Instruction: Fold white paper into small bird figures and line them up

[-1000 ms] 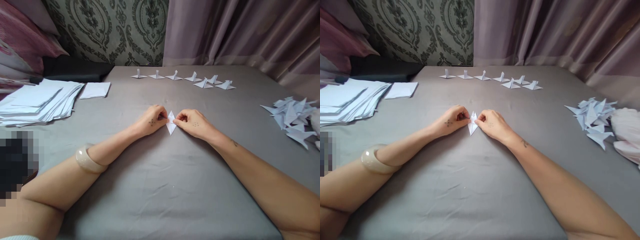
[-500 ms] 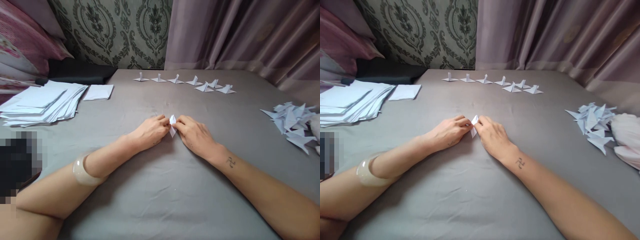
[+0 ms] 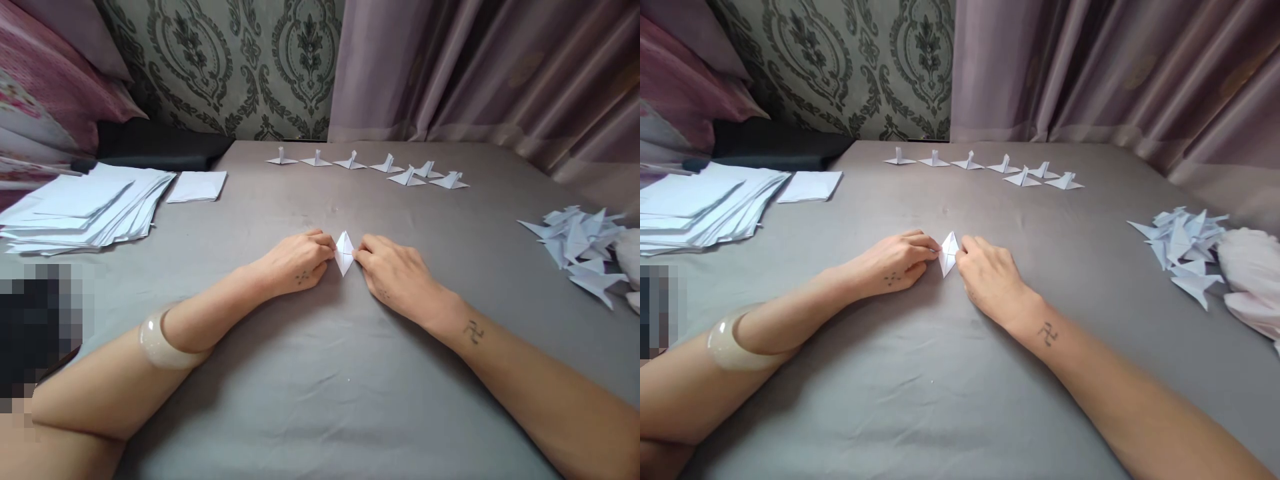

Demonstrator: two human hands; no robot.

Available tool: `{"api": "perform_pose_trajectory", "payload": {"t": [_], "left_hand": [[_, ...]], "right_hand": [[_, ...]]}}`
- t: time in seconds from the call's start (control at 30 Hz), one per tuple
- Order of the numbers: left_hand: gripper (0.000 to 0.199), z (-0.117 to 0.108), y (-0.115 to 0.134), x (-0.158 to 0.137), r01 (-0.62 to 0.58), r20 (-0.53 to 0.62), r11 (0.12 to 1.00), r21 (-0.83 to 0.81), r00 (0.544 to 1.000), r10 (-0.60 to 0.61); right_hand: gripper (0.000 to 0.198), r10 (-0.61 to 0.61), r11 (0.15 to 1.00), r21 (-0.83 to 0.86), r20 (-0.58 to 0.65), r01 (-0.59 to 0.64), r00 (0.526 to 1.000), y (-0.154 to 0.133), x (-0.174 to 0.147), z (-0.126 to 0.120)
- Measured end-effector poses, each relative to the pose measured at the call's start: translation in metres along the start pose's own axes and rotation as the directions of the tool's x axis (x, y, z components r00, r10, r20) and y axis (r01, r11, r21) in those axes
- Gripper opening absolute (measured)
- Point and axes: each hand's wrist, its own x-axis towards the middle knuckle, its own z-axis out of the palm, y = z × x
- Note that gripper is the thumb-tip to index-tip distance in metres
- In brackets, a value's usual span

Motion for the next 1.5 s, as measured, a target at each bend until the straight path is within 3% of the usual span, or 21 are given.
{"api": "perform_pose_trajectory", "payload": {"t": [0.2, 0.3, 0.43, 0.6, 0.7, 0.83, 0.93, 1.0, 1.1, 1.23, 1.3, 1.4, 1.5], "left_hand": [[0.019, 0.009, 0.001, 0.005, 0.118, -0.134, 0.981, -0.157, 0.981, -0.139], [0.019, 0.016, -0.003, 0.011, 0.219, -0.199, 0.939, -0.265, 0.940, -0.276], [0.015, 0.021, -0.008, 0.018, 0.364, -0.172, 0.850, -0.381, 0.875, -0.452], [0.017, 0.021, -0.012, 0.017, 0.346, -0.091, 0.801, -0.489, 0.893, -0.441], [0.017, 0.022, -0.014, 0.016, 0.330, -0.081, 0.768, -0.549, 0.893, -0.442], [0.016, 0.020, -0.011, 0.015, 0.264, -0.091, 0.705, -0.658, 0.902, -0.423], [0.017, 0.016, -0.006, 0.013, 0.246, -0.053, 0.620, -0.745, 0.904, -0.423], [0.018, 0.014, -0.003, 0.013, 0.254, -0.029, 0.589, -0.767, 0.903, -0.428], [0.019, 0.012, 0.002, 0.014, 0.191, -0.084, 0.544, -0.817, 0.894, -0.441], [0.032, 0.012, 0.003, 0.016, 0.060, -0.117, 0.325, -0.944, 0.858, -0.500], [0.038, 0.011, 0.002, 0.017, 0.046, -0.095, 0.239, -0.970, 0.834, -0.543], [0.044, 0.011, 0.001, 0.017, 0.081, -0.055, 0.206, -0.975, 0.812, -0.581], [0.039, 0.013, 0.003, 0.017, 0.076, -0.047, 0.206, -0.976, 0.845, -0.532]], "right_hand": [[0.026, 0.018, 0.998, 0.064, -0.020, -0.016, 1.000, 0.003, 0.002, -0.002], [0.022, 0.122, 0.965, 0.241, -0.071, -0.102, 0.990, 0.008, 0.007, 0.004], [0.015, 0.234, 0.851, 0.499, -0.083, -0.163, 0.969, 0.017, 0.016, 0.014], [0.014, 0.351, 0.727, 0.645, -0.054, -0.236, 0.935, 0.020, 0.022, 0.020], [0.031, 0.394, 0.658, 0.701, -0.007, -0.276, 0.919, 0.020, 0.023, 0.020], [0.048, 0.365, 0.558, 0.790, 0.041, -0.253, 0.930, 0.024, 0.024, 0.022], [0.052, 0.284, 0.447, 0.871, 0.078, -0.204, 0.956, 0.028, 0.026, 0.024], [0.043, 0.221, 0.374, 0.911, 0.096, -0.176, 0.970, 0.028, 0.026, 0.022], [0.024, 0.170, 0.284, 0.951, 0.079, -0.125, 0.982, 0.024, 0.025, 0.016], [0.019, 0.227, 0.126, 0.984, 0.098, -0.129, 0.969, 0.017, 0.024, 0.009], [0.023, 0.263, -0.006, 0.986, 0.161, -0.166, 0.951, 0.016, 0.025, 0.009], [0.029, 0.274, -0.216, 0.962, 0.223, -0.166, 0.935, 0.016, 0.026, 0.010], [0.028, 0.267, -0.272, 0.953, 0.205, -0.130, 0.942, 0.017, 0.026, 0.011]]}}
